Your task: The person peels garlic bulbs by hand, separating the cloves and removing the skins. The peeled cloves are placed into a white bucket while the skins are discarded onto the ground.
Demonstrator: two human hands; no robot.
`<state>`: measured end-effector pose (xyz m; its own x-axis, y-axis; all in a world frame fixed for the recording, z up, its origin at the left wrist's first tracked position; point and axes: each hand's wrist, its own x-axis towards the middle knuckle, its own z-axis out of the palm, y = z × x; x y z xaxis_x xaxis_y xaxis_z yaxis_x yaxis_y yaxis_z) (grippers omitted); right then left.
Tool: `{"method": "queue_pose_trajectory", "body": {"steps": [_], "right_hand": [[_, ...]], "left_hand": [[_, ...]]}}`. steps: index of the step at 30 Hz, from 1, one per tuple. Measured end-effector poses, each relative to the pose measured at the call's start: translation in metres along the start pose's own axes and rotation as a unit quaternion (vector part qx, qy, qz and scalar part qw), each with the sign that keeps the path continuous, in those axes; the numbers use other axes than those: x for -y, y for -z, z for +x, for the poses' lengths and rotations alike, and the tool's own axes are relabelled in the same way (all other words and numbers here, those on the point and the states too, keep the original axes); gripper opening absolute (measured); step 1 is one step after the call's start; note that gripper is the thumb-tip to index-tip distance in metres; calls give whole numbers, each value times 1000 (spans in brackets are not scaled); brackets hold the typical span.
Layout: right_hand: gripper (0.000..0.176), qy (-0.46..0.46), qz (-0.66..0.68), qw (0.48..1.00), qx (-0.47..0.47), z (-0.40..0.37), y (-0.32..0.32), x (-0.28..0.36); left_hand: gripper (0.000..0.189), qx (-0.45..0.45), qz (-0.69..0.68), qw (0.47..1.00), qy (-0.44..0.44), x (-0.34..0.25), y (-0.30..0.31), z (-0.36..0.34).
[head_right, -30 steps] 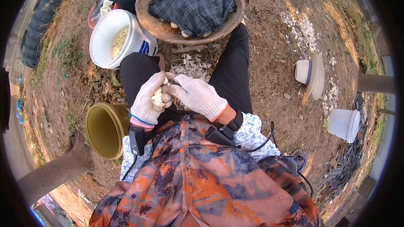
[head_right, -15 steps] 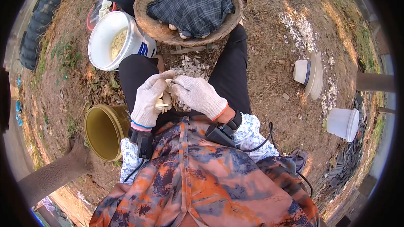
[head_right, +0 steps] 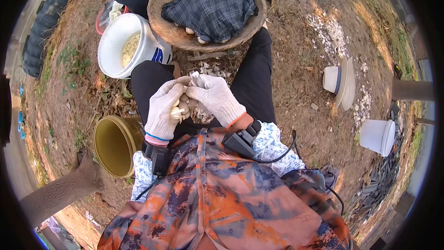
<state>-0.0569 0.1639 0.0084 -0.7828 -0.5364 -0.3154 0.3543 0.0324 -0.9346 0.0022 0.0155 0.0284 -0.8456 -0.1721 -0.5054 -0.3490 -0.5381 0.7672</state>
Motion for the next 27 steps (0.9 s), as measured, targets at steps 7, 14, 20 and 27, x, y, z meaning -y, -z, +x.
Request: {"method": "queue_pose_trajectory", "body": {"steps": [7,14,20,27], "right_hand": [[17,35,-59,997,-23,-7,-4,1],[17,147,-214,961,-90,2,-2,-20],[12,-86,175,981,11,-5,4,-3],[15,18,-16,1000,-13,-4,0,-9]], "left_hand": [[25,-1,-83,996,36,10,6,3],[24,6,-32,998,57,9,5,2],[27,68,-159,981,93,9,16,0],[27,30,37,998,32,1,1,-5]]}}
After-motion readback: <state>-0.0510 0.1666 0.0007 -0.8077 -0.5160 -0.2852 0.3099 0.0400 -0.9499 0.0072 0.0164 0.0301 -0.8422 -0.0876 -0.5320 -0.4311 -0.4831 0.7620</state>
